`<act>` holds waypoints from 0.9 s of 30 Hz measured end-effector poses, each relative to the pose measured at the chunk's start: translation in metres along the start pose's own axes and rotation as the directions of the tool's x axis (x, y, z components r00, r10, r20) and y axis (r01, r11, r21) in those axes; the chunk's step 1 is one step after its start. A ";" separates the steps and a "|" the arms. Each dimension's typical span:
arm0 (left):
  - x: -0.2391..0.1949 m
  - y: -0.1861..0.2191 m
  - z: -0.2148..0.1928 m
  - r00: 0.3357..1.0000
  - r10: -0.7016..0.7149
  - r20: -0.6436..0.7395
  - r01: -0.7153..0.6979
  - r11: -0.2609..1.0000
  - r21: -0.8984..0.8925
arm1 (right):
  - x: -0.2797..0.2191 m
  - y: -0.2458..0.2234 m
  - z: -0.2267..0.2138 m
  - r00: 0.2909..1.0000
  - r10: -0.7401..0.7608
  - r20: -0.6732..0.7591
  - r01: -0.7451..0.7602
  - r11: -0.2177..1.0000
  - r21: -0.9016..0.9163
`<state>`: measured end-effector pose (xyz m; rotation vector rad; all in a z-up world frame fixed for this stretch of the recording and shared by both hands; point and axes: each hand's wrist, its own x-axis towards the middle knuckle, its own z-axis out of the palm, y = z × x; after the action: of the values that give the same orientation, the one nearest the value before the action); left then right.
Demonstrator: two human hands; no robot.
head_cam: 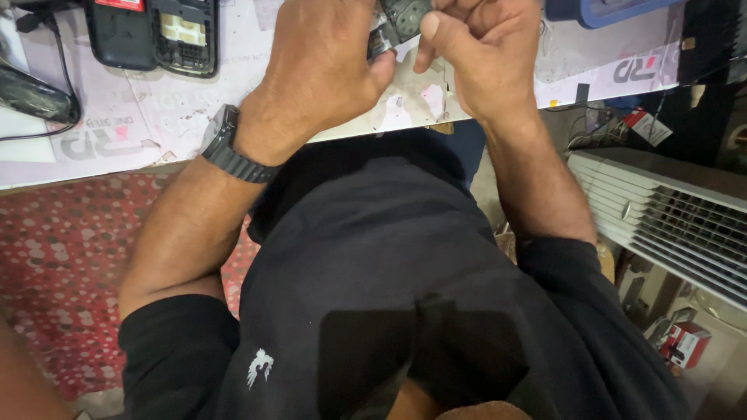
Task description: The person cleans a small electronic component using a green toothbrush and a green pen-like tool. They scrub the component, flip it over, and continue cleaning different sides. The person then places the component into a black plastic housing.
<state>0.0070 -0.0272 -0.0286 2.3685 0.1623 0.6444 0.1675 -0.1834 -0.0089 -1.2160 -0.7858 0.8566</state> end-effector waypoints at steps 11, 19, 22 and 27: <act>0.004 -0.002 -0.011 0.983 -0.120 0.140 0.182 0.763 -0.620 | -0.002 0.023 -0.017 0.999 -0.008 -0.051 0.013 0.994 0.108; 0.002 -0.013 -0.002 0.951 -0.178 0.252 0.305 0.668 -0.678 | -0.004 0.027 -0.018 0.996 -0.008 -0.084 0.016 0.995 0.096; 0.001 -0.012 -0.002 0.945 -0.182 0.271 0.324 0.630 -0.706 | -0.004 0.030 -0.021 0.997 -0.026 -0.070 0.031 0.996 0.080; 0.003 -0.011 -0.003 0.938 -0.200 0.283 0.343 0.656 -0.672 | -0.003 0.032 -0.025 0.997 -0.078 -0.028 0.079 0.996 0.037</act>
<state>0.0090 -0.0162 -0.0324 1.5746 0.1475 0.2538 0.1840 -0.1934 -0.0454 -1.1533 -0.7875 0.7863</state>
